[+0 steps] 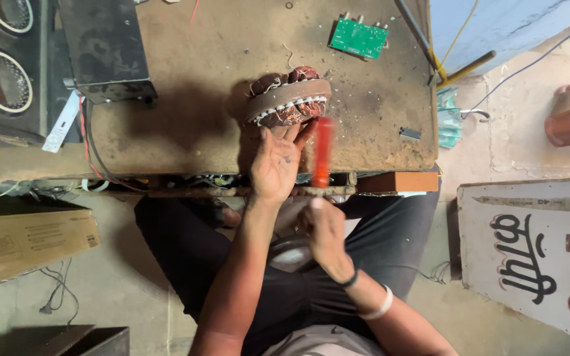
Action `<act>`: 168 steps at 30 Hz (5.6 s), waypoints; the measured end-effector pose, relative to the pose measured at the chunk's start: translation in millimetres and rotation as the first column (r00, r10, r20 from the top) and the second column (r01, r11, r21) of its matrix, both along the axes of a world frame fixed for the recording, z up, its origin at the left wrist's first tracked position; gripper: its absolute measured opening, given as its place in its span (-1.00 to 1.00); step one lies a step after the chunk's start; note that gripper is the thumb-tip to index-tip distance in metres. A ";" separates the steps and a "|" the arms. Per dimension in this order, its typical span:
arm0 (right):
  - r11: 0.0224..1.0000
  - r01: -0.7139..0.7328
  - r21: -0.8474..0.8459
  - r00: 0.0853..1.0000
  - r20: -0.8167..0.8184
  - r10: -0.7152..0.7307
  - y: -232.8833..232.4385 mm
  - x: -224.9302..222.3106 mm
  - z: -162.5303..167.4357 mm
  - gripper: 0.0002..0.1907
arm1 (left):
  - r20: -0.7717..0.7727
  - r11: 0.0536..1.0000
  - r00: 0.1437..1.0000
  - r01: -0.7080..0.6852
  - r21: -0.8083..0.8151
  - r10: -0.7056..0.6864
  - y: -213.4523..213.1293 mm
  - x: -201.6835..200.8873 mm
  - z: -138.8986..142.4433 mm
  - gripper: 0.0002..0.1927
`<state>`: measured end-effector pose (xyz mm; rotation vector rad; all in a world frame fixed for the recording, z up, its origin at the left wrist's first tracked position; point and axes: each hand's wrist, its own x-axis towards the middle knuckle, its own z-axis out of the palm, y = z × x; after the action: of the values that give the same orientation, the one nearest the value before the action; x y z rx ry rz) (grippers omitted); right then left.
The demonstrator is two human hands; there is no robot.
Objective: The person uses a screwdriver to scrape and clean the copper windings and slots of a motor stator. They rotate the stator to access different sections and continue scraping debris from the interior.
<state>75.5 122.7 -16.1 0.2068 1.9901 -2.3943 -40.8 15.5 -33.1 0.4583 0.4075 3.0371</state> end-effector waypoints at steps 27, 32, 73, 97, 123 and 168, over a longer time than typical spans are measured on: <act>0.983 0.177 -0.047 0.759 -0.629 -0.167 51.7 -105.3 29.8 -0.61 | 0.058 0.852 0.919 -0.336 -0.401 0.389 18.6 8.0 7.7 -0.74; 0.959 0.236 0.153 0.879 -0.454 -0.144 59.1 -125.1 23.1 -0.60 | 0.073 0.829 0.904 -0.350 -0.437 0.420 20.7 7.8 2.9 -0.74; 0.718 0.387 0.579 0.790 -0.609 0.065 78.3 -108.9 26.5 -0.72 | -0.137 0.734 0.926 -0.365 -0.572 0.353 101.4 -15.3 96.5 -0.57; 0.741 0.283 0.609 0.815 -0.560 0.149 80.0 -113.2 44.5 -0.79 | -0.116 0.720 0.890 -0.428 -0.547 0.441 54.3 1.3 60.7 -0.53; 0.742 0.289 0.604 0.799 -0.580 0.161 78.2 -113.7 43.0 -0.83 | -0.012 0.762 0.835 -0.508 -0.403 0.550 43.7 -8.4 26.2 -0.70; 0.629 0.298 0.718 0.851 -0.499 0.166 58.2 -115.5 32.7 -0.63 | -0.061 0.594 0.718 -0.617 -0.517 0.693 46.8 -5.0 0.3 -0.73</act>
<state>-40.0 180.9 16.6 -0.4468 3.2322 -1.4913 -45.8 62.3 -32.8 0.0223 1.6601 3.3477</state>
